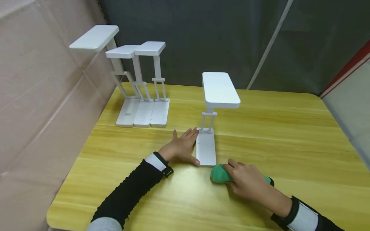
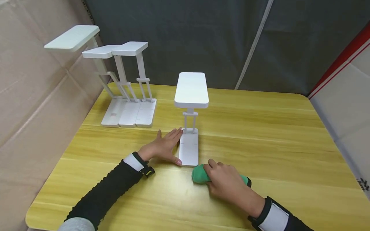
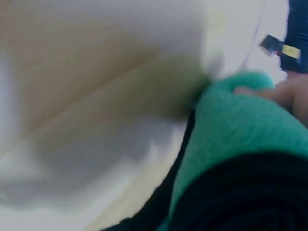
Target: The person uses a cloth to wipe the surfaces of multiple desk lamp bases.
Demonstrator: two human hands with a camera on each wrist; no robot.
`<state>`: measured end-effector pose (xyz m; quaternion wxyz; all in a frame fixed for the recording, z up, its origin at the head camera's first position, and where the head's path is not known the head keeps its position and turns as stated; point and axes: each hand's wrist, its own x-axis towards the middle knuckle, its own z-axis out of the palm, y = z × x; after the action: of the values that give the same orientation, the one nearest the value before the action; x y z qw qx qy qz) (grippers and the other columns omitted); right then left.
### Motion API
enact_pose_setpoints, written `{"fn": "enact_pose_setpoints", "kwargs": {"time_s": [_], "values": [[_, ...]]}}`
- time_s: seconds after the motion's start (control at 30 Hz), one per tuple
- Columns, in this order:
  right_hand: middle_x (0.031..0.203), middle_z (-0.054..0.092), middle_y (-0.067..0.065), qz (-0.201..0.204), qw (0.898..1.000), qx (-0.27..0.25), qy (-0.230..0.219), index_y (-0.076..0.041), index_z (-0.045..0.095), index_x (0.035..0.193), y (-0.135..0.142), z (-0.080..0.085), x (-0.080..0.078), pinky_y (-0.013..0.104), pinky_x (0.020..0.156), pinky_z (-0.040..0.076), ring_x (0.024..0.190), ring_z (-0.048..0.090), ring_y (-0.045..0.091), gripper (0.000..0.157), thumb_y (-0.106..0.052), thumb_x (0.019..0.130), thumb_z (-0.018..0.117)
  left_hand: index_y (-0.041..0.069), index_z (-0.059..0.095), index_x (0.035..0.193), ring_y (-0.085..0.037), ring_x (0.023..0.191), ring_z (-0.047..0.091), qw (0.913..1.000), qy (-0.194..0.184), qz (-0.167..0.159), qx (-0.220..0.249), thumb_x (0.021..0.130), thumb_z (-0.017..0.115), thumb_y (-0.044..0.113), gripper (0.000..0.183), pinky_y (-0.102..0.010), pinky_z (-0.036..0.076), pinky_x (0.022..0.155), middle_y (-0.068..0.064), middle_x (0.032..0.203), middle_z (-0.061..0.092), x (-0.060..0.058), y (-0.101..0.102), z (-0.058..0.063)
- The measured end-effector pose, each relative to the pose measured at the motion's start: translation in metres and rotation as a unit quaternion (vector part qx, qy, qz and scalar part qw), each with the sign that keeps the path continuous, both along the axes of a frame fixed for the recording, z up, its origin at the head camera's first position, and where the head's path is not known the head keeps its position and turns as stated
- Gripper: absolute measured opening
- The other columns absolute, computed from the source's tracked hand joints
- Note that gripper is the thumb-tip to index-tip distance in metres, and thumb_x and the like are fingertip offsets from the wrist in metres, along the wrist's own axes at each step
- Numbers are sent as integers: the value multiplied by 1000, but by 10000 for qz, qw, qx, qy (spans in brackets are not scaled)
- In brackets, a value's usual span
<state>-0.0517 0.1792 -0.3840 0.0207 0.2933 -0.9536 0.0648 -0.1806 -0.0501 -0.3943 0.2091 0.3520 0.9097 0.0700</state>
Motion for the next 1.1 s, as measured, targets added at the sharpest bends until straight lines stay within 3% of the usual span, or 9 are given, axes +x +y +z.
{"fn": "enact_pose_setpoints", "kwargs": {"time_s": [0.2, 0.3, 0.5, 0.8, 0.97, 1.1], "values": [[97, 54, -3, 921, 9954, -248, 28, -14, 52, 112, -23, -2, -3, 29, 54, 49, 79, 56, 12, 46, -26, 72, 71, 9, -4, 142, -23, 136, -1, 10000, 67, 57, -37, 63, 62, 72, 121, -71, 3, 95, -6, 150, -7, -1, 0, 0], [96, 54, -1, 1071, 9937, -196, 261, -13, 51, 110, -37, -9, -8, 30, 52, 48, 77, 55, 14, 43, -27, 73, 67, 10, -5, 142, -22, 136, -1, 10000, 57, 71, -20, 63, 62, 72, 120, -71, 3, 96, -5, 150, -7, -1, 0, -1], [83, 49, -4, 607, 9957, -336, 608, -14, 56, 103, -37, -18, -12, 29, 46, 43, 66, 50, 12, 37, -22, 69, 66, 10, -6, 142, -23, 136, -2, 10000, -15, 47, 61, 64, 62, 71, 120, -70, 1, 96, -5, 150, -8, 1, 1, -5], [86, 50, -3, -88, 9993, -282, 212, -12, 57, 107, -6, -13, -7, 29, 52, 47, 71, 54, 12, 40, -23, 71, 69, 11, -7, 142, -23, 136, -4, 9999, 15, 55, 101, 63, 62, 72, 121, -71, 0, 95, -5, 150, -10, -3, 0, -4], [87, 52, -2, -238, 9996, -131, -31, -10, 57, 107, 16, 4, -11, 29, 51, 46, 67, 55, 12, 43, -23, 70, 74, 11, -7, 141, -22, 135, -4, 9999, -59, 66, 97, 63, 62, 72, 122, -71, -1, 95, -4, 149, -11, -2, -1, -3], [90, 54, 3, -239, 9993, -257, 126, -7, 55, 109, 21, 27, -29, 33, 52, 48, 67, 55, 14, 48, -20, 68, 76, 11, -7, 142, -23, 135, -4, 9998, -118, 67, 174, 63, 64, 71, 122, -71, -1, 95, -5, 150, -10, -1, -1, -3]]}}
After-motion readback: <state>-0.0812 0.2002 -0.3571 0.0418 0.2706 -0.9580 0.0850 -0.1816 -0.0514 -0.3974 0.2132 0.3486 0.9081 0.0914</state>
